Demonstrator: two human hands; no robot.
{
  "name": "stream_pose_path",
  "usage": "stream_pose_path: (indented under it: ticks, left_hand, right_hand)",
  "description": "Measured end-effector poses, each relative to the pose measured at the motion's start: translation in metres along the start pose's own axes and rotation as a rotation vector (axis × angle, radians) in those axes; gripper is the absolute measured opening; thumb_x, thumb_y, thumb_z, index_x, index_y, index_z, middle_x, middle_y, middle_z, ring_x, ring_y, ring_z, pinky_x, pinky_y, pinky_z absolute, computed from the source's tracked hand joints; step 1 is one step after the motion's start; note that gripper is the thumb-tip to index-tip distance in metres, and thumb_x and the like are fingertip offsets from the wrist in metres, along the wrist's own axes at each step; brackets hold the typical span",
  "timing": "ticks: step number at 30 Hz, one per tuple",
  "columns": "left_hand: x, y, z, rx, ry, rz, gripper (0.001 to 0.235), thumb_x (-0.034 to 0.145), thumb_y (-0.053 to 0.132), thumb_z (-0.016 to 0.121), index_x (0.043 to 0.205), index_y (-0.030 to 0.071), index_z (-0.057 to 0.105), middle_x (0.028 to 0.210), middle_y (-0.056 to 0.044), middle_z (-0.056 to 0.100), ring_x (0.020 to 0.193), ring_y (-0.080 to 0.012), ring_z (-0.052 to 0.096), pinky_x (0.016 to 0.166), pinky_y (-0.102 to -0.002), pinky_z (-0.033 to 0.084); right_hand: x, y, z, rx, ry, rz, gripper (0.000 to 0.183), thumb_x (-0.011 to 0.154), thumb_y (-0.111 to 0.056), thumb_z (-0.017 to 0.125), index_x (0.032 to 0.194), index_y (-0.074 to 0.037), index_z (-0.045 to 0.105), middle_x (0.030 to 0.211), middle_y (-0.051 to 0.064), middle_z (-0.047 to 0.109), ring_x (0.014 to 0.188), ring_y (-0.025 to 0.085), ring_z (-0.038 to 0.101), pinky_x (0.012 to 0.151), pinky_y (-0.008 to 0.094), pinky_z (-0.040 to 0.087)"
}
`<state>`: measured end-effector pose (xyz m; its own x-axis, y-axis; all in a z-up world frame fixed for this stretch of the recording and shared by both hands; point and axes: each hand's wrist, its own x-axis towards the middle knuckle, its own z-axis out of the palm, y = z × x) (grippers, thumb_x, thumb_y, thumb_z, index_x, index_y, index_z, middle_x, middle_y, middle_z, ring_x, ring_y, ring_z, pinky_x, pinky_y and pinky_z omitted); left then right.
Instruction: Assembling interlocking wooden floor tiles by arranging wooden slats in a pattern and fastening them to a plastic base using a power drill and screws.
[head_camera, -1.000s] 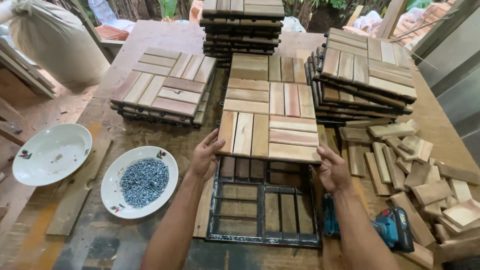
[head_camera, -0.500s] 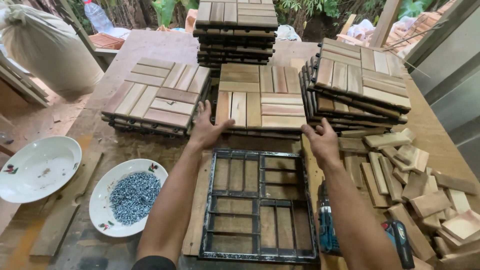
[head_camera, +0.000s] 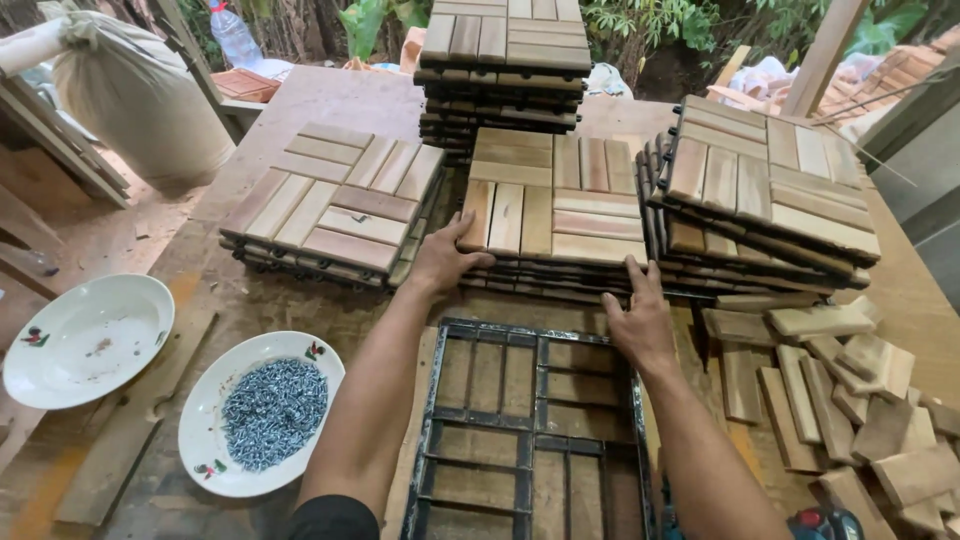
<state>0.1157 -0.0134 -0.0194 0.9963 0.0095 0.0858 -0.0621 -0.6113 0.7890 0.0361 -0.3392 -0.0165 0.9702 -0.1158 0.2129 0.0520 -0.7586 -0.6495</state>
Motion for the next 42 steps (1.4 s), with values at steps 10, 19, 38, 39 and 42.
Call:
stream_pose_path:
  ticks: [10, 19, 38, 39, 42]
  left_hand:
    - [0.009, -0.007, 0.001, 0.014, 0.032, 0.007, 0.096, 0.062, 0.047, 0.097, 0.147, 0.033, 0.054, 0.154, -0.003, 0.052, 0.139, -0.0322, 0.048, 0.119, -0.046, 0.04]
    - [-0.017, 0.072, 0.003, 0.799, -0.126, 0.067, 0.094, 0.087, 0.061, 0.066, 0.158, 0.008, 0.037, 0.173, -0.015, 0.011, 0.159, -0.0371, 0.003, 0.122, -0.071, 0.003]
    - [-0.18, 0.208, 0.354, -0.078, -0.4, 0.828, 0.046, 0.087, 0.041, 0.079, 0.122, 0.013, 0.072, 0.126, -0.005, 0.065, 0.122, -0.0276, 0.065, 0.105, -0.041, 0.052]
    - [-0.192, 0.216, 0.363, -0.066, -0.463, 0.835, 0.047, 0.085, 0.043, 0.078, 0.122, 0.015, 0.072, 0.126, -0.002, 0.065, 0.121, -0.0255, 0.065, 0.106, -0.041, 0.051]
    - [-0.224, 0.255, 0.374, -0.155, -0.542, 0.777, 0.049, 0.091, 0.034, 0.072, 0.131, 0.006, 0.065, 0.129, -0.013, 0.062, 0.124, -0.0308, 0.057, 0.11, -0.043, 0.042]
  right_hand:
    - [-0.023, -0.054, -0.038, 0.145, -0.016, 0.061, 0.061, 0.098, -0.011, 0.057, 0.157, -0.025, 0.045, 0.16, 0.027, 0.036, 0.137, 0.056, 0.04, 0.104, 0.069, 0.046]
    - [-0.017, -0.021, -0.026, 0.104, -0.091, 0.032, 0.075, 0.092, -0.008, 0.059, 0.161, -0.027, 0.037, 0.165, 0.026, 0.028, 0.145, 0.052, 0.032, 0.115, 0.07, 0.031]
    - [-0.286, 0.169, -0.214, -0.29, -0.009, 0.436, 0.039, 0.09, -0.026, 0.065, 0.126, -0.011, 0.07, 0.125, 0.017, 0.07, 0.122, 0.038, 0.065, 0.105, 0.048, 0.05]
    - [-0.307, 0.172, -0.203, -0.323, 0.003, 0.365, 0.038, 0.091, -0.02, 0.064, 0.127, -0.008, 0.067, 0.129, 0.017, 0.067, 0.124, 0.038, 0.063, 0.107, 0.048, 0.048]
    - [-0.321, 0.157, -0.157, 0.169, 0.189, 0.438, 0.047, 0.087, -0.024, 0.067, 0.13, -0.006, 0.063, 0.134, 0.011, 0.064, 0.129, 0.029, 0.057, 0.109, 0.038, 0.042]
